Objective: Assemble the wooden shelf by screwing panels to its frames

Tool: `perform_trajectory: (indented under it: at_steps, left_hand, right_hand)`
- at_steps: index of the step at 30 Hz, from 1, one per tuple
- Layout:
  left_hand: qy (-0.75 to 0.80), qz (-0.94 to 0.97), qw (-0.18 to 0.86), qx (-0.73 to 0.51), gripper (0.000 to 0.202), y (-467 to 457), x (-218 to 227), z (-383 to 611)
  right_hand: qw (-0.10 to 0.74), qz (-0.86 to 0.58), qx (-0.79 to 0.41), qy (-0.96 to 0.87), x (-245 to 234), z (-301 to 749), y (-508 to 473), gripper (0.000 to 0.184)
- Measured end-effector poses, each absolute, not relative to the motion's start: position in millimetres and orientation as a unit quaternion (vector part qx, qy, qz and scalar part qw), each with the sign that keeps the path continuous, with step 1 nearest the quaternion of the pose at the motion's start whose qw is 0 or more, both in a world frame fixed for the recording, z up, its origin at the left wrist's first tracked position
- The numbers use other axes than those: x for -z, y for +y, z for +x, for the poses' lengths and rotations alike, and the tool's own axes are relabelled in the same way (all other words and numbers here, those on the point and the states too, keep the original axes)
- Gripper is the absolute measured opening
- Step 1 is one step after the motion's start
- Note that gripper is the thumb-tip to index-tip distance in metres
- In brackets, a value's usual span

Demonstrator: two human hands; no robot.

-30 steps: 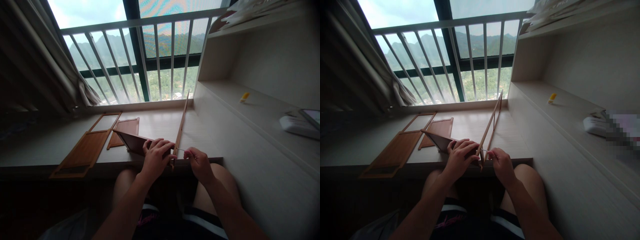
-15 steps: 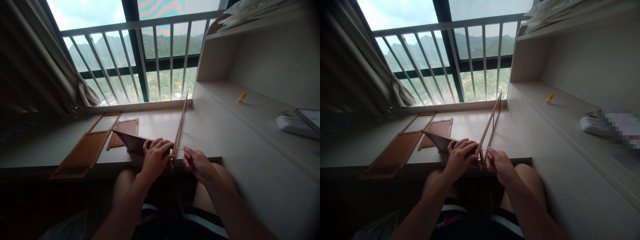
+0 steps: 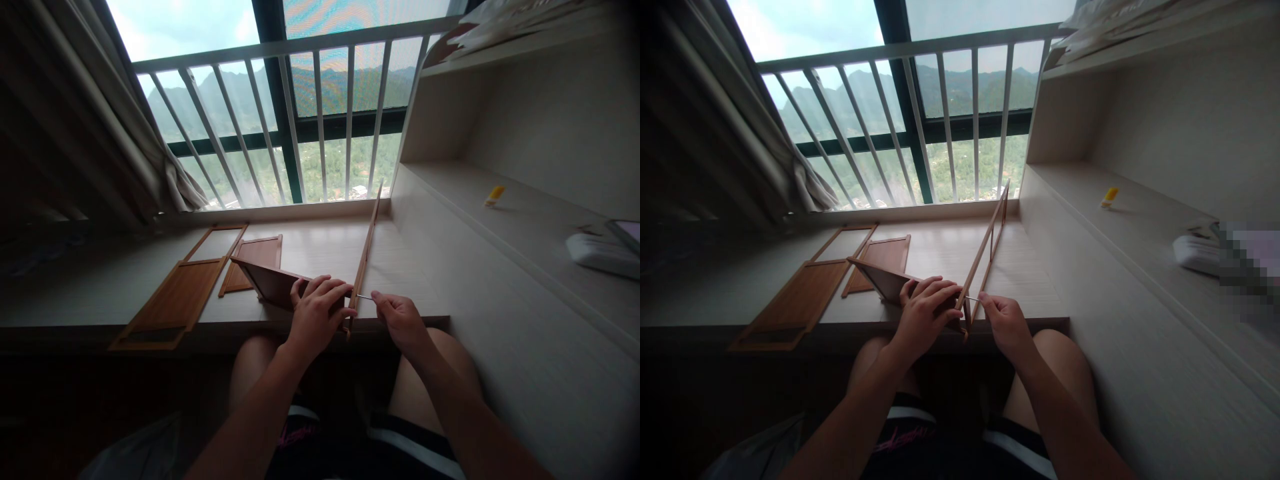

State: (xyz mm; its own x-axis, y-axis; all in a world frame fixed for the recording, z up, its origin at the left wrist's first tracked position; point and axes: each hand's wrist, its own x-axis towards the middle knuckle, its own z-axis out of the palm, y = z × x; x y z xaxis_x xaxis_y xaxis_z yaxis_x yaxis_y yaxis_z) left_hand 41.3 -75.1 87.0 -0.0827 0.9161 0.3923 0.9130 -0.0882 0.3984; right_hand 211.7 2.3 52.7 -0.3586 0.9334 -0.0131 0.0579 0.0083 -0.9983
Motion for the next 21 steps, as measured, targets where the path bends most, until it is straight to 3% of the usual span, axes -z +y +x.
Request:
perform_trajectory:
  at_steps: [5,11,15,18,21]
  left_hand:
    - [0.679,0.674,0.009,-0.291,0.037,-76,-87,42]
    - [0.674,0.677,0.011,-0.295,0.037,-79,-90,41]
    - [0.668,0.683,0.01,-0.296,0.037,-82,-91,38]
    - [0.668,0.686,0.004,-0.289,0.039,-83,-90,35]
    - [0.668,0.688,0.0,-0.284,0.039,-84,-90,33]
  right_hand:
    - [0.307,-0.388,-0.728,-0.474,-57,209,-1,0.05]
    - [0.357,-0.449,-0.594,-0.565,-58,212,1,0.052]
    - [0.308,-0.411,-0.687,-0.514,-57,212,-2,0.054]
    - [0.341,-0.415,-0.646,-0.542,-53,215,-3,0.05]
    - [0.342,-0.372,-0.702,-0.502,-46,222,1,0.05]
